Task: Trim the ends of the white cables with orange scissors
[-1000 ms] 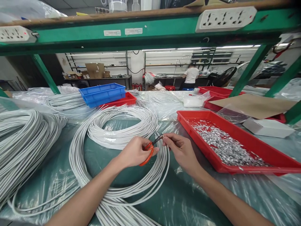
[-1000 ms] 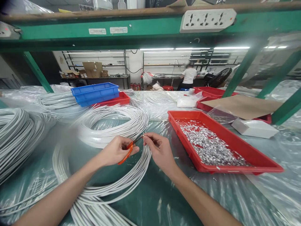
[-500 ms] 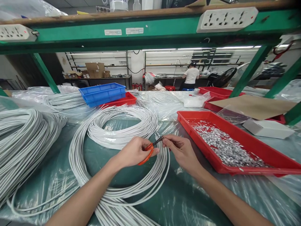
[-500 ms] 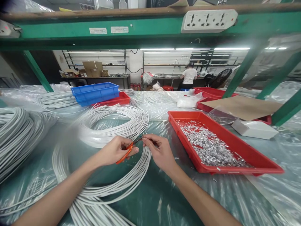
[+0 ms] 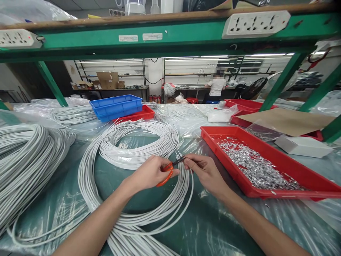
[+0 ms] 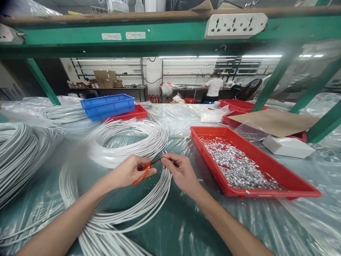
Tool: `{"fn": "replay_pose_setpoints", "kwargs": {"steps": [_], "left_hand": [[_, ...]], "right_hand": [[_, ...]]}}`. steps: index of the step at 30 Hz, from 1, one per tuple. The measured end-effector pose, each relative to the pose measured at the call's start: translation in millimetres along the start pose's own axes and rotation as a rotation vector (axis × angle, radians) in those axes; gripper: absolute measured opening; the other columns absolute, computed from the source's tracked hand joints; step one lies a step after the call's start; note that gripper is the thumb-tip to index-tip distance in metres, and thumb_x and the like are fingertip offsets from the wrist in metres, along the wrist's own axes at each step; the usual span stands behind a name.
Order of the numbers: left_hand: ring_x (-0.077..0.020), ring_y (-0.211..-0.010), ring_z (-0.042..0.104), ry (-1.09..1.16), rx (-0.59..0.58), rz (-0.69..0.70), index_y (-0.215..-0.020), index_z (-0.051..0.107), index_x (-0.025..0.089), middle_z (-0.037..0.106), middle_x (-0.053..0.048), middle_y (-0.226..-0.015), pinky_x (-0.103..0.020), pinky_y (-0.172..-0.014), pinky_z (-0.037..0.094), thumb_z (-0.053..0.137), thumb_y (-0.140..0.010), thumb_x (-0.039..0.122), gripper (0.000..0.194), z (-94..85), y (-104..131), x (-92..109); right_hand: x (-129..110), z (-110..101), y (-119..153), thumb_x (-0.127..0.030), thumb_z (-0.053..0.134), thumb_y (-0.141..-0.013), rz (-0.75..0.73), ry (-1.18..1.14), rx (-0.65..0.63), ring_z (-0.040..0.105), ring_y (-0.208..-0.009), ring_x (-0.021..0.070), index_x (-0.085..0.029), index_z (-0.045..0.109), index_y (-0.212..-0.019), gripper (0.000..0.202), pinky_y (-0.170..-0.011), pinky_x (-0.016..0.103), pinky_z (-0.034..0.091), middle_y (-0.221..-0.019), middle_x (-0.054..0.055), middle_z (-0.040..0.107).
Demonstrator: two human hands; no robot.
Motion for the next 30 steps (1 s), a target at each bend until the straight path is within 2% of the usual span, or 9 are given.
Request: {"fn": "replay_pose_setpoints", "kwargs": {"steps": [10, 16, 19, 25, 30], "left_hand": [[-0.0078, -0.053, 0.02, 0.023, -0.004, -0.006, -0.055, 0.029, 0.017, 0.025, 0.006, -0.052, -0.024, -0.047, 0.014, 0.059, -0.083, 0.049, 0.052, 2.3, -0.4, -1.4], [-0.0078, -0.051, 0.022, 0.029, -0.015, -0.008, -0.054, 0.037, 0.017, 0.029, 0.006, -0.05, -0.024, -0.048, 0.016, 0.058, -0.084, 0.051, 0.05, 3.6, -0.5, -2.9], [-0.0077, -0.051, 0.022, 0.022, -0.019, -0.007, -0.054, 0.035, 0.017, 0.028, 0.006, -0.05, -0.024, -0.047, 0.016, 0.059, -0.083, 0.052, 0.051, 3.9, -0.5, -3.2], [-0.0082, -0.053, 0.019, -0.034, -0.005, 0.003, -0.053, 0.029, 0.018, 0.024, 0.006, -0.051, -0.023, -0.046, 0.016, 0.057, -0.084, 0.052, 0.054, 2.4, 0.0, -2.4], [-0.0088, -0.055, 0.02, -0.054, 0.025, -0.02, -0.055, 0.029, 0.018, 0.024, 0.006, -0.053, -0.024, -0.047, 0.017, 0.057, -0.083, 0.05, 0.051, 1.3, -0.7, -3.6]], "right_hand": [[0.8, -5.8, 1.4, -0.035, 0.067, -0.081, -0.003, 0.031, 0.048, 0.058, -0.066, 0.017, -0.017, 0.066, -0.078, 0.019, -0.064, 0.03, 0.044, -0.069, 0.003, 0.064], [-0.5, -4.7, 1.9, -0.032, 0.069, -0.081, -0.027, 0.014, 0.059, 0.051, -0.065, 0.0144, -0.018, 0.06, -0.071, 0.019, -0.062, 0.028, 0.041, -0.068, 0.0, 0.057], [-1.5, -3.8, 3.0, -0.031, 0.067, -0.081, -0.038, 0.021, 0.064, 0.048, -0.064, 0.0139, -0.018, 0.056, -0.07, 0.021, -0.062, 0.027, 0.041, -0.066, -0.001, 0.054], [-8.7, -5.2, 7.5, -0.027, 0.063, -0.084, -0.104, 0.189, 0.123, 0.047, -0.065, 0.0148, -0.019, 0.053, -0.069, 0.02, -0.063, 0.029, 0.04, -0.066, -0.001, 0.05], [-10.0, -6.2, 8.9, -0.028, 0.062, -0.086, -0.12, 0.273, 0.162, 0.051, -0.067, 0.0169, -0.019, 0.06, -0.073, 0.016, -0.066, 0.03, 0.043, -0.069, 0.002, 0.058]]}}
Point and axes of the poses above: each hand's wrist, its own y-axis away from the middle knuckle, its own z-axis out of the palm, x = y × z, the point moved 7 cm from there along -y, towards the middle knuckle
